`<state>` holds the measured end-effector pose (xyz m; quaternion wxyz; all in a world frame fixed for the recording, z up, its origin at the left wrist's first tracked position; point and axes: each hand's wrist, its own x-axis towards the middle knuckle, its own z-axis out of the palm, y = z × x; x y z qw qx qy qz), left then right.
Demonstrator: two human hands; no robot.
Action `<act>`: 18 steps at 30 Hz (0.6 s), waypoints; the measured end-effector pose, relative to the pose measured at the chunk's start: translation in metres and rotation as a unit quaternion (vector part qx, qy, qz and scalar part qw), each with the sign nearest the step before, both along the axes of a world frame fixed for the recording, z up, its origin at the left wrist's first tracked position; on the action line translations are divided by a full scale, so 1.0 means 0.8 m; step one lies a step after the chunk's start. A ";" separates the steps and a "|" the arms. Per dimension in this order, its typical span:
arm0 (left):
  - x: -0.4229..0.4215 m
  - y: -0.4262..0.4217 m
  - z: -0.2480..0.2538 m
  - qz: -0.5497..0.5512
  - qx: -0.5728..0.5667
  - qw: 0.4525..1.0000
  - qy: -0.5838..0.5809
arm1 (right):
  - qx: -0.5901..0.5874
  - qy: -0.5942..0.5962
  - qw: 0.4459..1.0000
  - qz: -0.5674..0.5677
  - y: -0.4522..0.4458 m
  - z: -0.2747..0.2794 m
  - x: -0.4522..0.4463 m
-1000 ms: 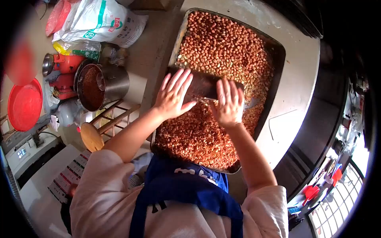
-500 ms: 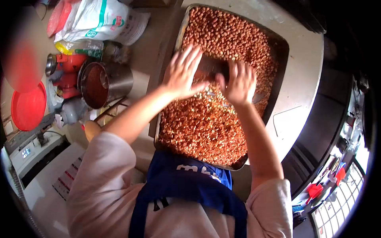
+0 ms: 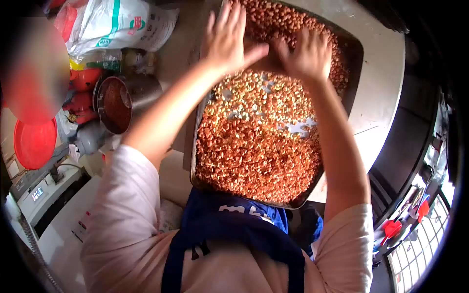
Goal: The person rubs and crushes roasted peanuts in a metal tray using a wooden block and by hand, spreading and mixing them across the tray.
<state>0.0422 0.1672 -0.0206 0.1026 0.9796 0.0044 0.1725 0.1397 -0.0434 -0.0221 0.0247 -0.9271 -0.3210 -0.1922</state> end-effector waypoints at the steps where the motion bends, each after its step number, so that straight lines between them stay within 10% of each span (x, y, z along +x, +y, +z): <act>1: -0.036 -0.011 0.004 -0.017 0.000 0.999 0.046 | -0.086 0.196 0.977 -0.007 -0.004 0.044 -0.035; 5: -0.123 -0.034 -0.008 -0.081 -0.079 0.991 0.075 | 0.013 0.122 0.989 0.088 -0.054 0.030 -0.114; 10: 0.058 0.030 -0.014 0.020 -0.057 0.995 -0.073 | -0.008 0.117 0.993 0.027 0.025 0.050 0.050; 13: 0.063 0.025 0.033 0.065 0.021 0.997 0.028 | 0.084 0.162 0.983 -0.016 0.035 0.064 0.056; 17: -0.023 -0.004 0.001 -0.029 0.025 0.999 0.000 | -0.030 0.094 0.994 0.044 -0.011 0.009 -0.015; 18: -0.047 -0.013 -0.012 -0.069 -0.046 0.996 -0.027 | -0.149 0.289 0.946 0.015 -0.012 0.068 -0.039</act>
